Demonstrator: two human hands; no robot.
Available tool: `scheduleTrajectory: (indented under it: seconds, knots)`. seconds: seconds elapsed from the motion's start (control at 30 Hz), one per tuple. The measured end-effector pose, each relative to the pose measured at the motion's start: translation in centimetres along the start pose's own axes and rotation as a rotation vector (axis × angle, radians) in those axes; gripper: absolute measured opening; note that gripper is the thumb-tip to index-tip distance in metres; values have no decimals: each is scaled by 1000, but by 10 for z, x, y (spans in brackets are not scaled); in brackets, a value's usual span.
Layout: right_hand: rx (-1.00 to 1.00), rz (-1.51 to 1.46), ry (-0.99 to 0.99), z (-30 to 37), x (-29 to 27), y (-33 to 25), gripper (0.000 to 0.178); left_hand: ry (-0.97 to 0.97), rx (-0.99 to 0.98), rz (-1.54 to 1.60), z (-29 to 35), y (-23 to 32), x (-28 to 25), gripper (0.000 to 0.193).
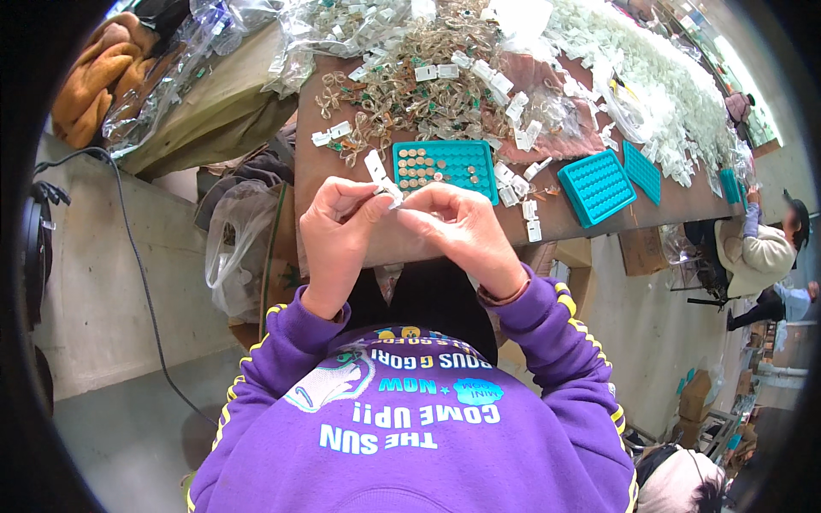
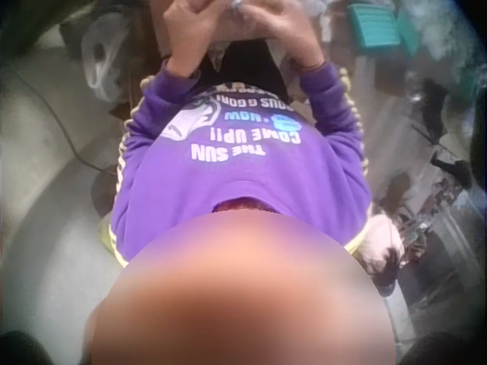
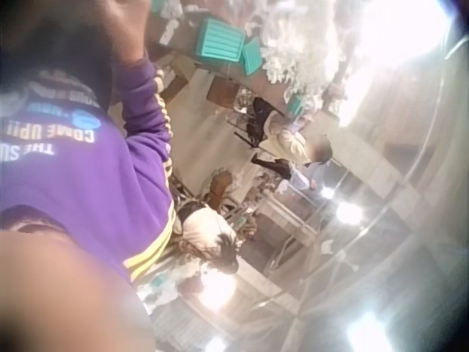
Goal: The person repeatedly picks small white plastic housings and green circuit boards from a pile on the table, inserts the boards into the housings, and places the assembled units into a teal tray. The person also occasionally picks up and sets down a small white device that emits a red light.
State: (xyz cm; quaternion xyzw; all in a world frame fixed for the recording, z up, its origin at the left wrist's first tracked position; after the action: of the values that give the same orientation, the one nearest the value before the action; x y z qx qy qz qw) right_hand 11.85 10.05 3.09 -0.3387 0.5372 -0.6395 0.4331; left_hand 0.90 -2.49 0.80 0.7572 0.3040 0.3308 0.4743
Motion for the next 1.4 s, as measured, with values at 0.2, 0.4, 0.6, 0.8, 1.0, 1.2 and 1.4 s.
scheduleTrajectory:
  seconds: [0.2,0.4,0.6,0.8,1.0,1.2,1.4]
  knots:
    - [-122,170,173,1,12,10,12,-17,202,-201,3,-7,1,15]
    - [-494,660,395,4,15,-7,12,-56,336,-327,0,-9,-3,14]
    - [-269,366,262,0,12,-6,9,9,151,-129,-1,-4,-2,14]
    - [-140,-11,166,-2,19,7,9,7,120,-111,1,-1,2,16]
    - [171,-105,-139,4,-3,-4,9,10,-3,-1,3,-4,3,15]
    - [-50,105,42,3,-1,-3,10,-8,29,-7,2,-5,6,15]
    - [-421,555,317,1,12,-9,7,1,135,-148,4,-3,6,15]
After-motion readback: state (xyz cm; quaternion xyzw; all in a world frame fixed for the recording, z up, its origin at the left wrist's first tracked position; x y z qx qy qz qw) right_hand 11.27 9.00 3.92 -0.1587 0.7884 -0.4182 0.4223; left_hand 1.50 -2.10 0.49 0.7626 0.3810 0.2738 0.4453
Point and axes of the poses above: each hand's wrist, its own z-axis away from the middle knuckle, its own x-axis out of the palm, y = z × x, the point moved 1 cm from there along -z, towards the middle knuckle, and after that the axes turned 9 degrees about x, right-handed, at the moved point
